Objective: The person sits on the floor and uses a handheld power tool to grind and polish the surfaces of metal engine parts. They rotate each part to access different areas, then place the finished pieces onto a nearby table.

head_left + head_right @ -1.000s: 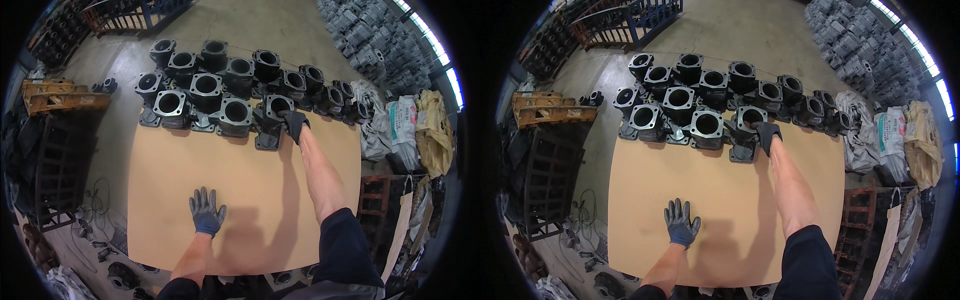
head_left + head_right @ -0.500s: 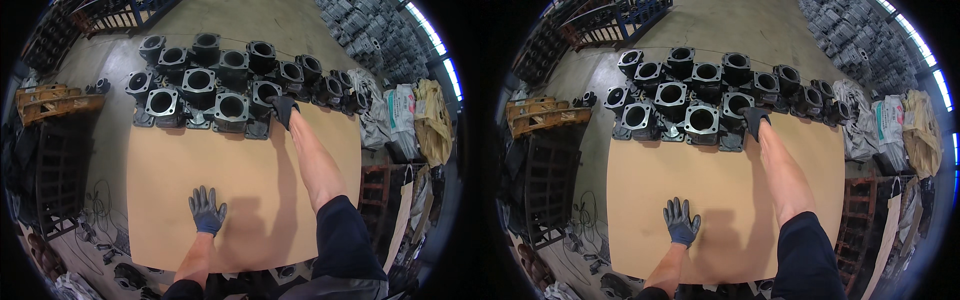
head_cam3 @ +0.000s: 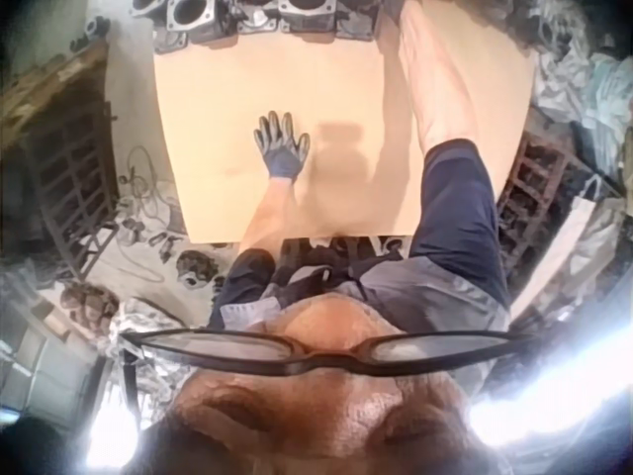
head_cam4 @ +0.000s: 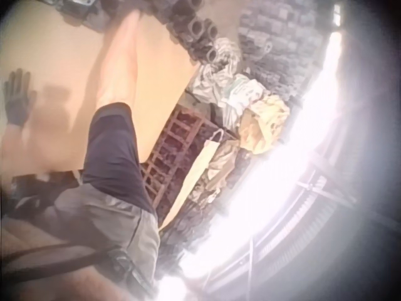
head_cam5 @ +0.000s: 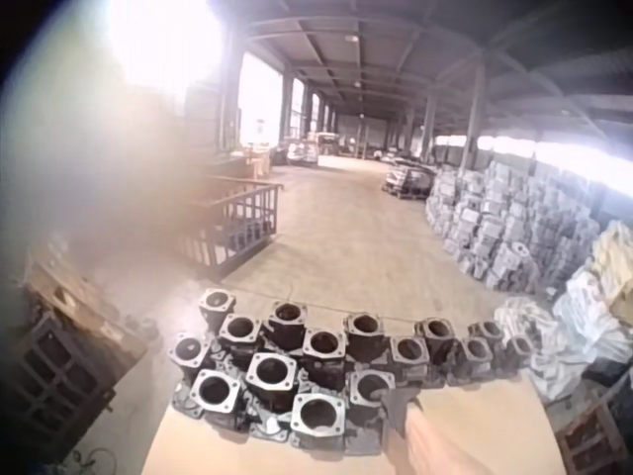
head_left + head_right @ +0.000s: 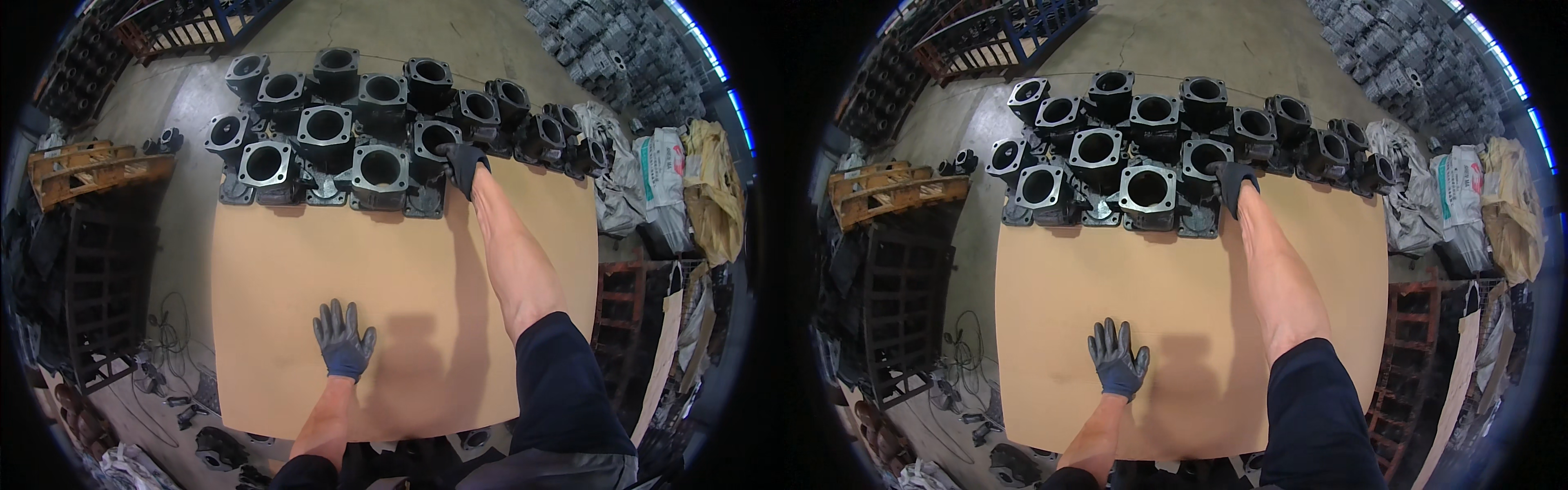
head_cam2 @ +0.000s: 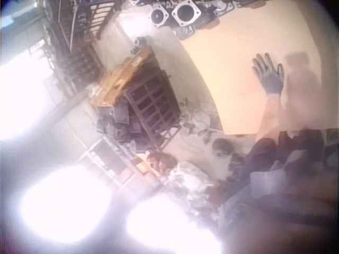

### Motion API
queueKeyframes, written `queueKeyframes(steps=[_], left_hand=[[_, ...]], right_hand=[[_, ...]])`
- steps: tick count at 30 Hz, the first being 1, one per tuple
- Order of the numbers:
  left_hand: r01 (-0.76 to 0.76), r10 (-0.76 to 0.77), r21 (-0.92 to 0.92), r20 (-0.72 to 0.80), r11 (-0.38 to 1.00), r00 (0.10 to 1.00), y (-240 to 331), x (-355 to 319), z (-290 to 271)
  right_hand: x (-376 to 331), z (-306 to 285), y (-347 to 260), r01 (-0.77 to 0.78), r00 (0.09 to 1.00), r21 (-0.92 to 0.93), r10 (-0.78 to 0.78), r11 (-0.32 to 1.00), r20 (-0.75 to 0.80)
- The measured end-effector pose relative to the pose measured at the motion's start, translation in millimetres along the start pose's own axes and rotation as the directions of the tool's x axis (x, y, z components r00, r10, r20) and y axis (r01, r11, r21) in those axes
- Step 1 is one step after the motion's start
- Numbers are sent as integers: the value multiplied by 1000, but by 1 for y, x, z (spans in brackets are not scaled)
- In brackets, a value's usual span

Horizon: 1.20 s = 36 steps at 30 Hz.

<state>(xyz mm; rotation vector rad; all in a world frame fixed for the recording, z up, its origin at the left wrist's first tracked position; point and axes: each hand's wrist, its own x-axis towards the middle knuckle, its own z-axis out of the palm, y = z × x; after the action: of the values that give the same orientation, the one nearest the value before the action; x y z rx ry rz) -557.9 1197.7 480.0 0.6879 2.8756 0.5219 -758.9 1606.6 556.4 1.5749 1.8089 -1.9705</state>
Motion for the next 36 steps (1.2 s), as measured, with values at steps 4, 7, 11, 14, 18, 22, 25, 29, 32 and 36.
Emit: queueKeyframes(steps=[4,7,11,14,18,22,25,29,32,36], left_hand=[[5,-3,-34,40,999,999,1,-2,-3],[7,-5,-27,50,1000,999,4,0,-3],[4,-4,6,22,1000,1000,2,-1,-3],[14,-14,-5,17,1000,1000,1,0,-6],[10,-10,-13,28,1000,1000,7,2,-9],[10,-10,-4,10,1000,1000,1,-2,-7],[3,-3,-28,12,1000,1000,3,-4,-7],[-30,29,-47,-21,998,999,5,-6,-5],[11,-12,-38,-21,999,1000,-3,-12,-13],[7,-8,-9,-55,1000,998,1,-14,0]], right_hand=[[14,-4,11,22,1000,39,-21,999,-16],[30,-6,12,42,999,56,-43,998,26],[17,3,9,44,999,30,-44,999,-10],[6,4,6,54,998,30,-54,998,11],[10,-2,4,39,999,44,-37,998,-29],[-8,9,4,25,998,19,-23,1000,-59],[-15,6,6,22,999,72,-19,997,-40],[-17,-20,29,71,997,173,-77,982,27],[-39,-16,78,185,982,146,-175,972,-77],[1,-19,164,362,932,61,-360,930,-36]])
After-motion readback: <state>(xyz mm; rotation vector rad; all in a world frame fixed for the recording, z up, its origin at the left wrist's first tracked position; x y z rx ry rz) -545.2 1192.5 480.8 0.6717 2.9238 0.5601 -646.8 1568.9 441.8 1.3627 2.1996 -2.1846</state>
